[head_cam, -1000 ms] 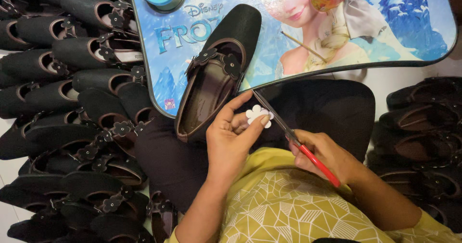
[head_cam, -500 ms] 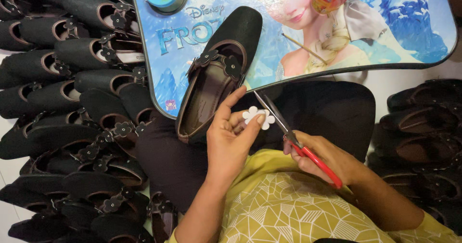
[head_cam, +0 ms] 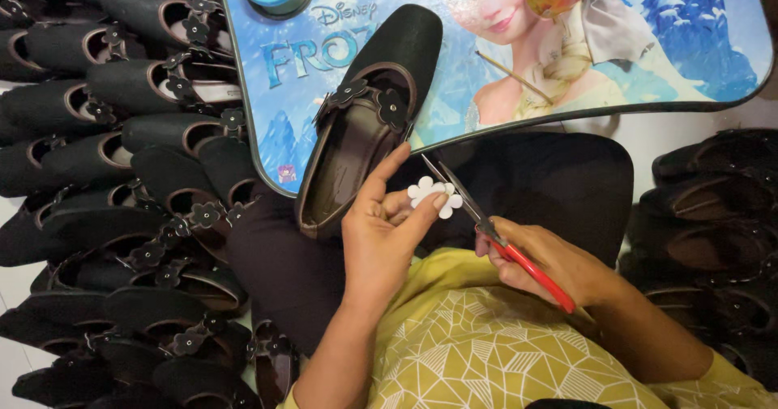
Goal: The person sits on the floor holding a black shoe and uses a small stick to apply glue along the shoe's edge. They then take white flower-shaped decorations, trim them with red-handled scissors, and press the decorations onto the shoe's strap.
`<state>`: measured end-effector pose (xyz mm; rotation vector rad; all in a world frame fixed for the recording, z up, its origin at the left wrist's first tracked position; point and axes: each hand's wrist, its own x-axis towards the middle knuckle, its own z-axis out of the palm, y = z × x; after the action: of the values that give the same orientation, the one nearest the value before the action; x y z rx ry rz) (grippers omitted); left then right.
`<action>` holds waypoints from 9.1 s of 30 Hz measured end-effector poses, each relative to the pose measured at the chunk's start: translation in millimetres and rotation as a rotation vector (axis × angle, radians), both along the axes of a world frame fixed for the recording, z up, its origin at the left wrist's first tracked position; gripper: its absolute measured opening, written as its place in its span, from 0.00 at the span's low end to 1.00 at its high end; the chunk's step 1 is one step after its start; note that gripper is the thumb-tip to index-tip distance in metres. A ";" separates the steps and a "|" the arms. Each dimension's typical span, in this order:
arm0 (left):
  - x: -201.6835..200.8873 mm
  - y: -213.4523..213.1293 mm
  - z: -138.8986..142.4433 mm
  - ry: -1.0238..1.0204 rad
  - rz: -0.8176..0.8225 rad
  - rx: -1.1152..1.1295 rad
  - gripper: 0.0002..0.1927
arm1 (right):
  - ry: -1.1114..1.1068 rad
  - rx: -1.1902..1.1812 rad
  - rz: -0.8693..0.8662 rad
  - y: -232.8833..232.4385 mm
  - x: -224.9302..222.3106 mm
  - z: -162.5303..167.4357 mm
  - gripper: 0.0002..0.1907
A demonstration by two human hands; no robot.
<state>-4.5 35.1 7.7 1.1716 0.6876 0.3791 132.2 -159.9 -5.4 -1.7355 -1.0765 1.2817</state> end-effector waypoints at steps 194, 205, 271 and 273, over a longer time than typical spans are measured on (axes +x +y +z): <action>11.8 -18.3 -27.9 -0.090 0.034 -0.124 0.13 | 0.156 0.131 -0.157 5.6 -17.4 -14.2 0.29; 11.6 -12.4 -25.5 -0.078 -0.001 -0.153 0.13 | 0.139 0.148 -0.134 2.3 -13.7 -20.3 0.33; 12.5 -21.5 -36.9 -0.147 -0.085 -0.188 0.19 | 0.308 0.495 -0.683 19.3 -22.8 -36.8 0.12; 11.1 -24.8 -36.2 -0.151 -0.099 -0.173 0.20 | 0.231 0.529 -0.726 25.7 -20.6 -32.1 0.13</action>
<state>6.6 10.2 -28.5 0.9980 0.5185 0.3150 111.6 -134.2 -37.6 -1.3331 -0.4979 0.6380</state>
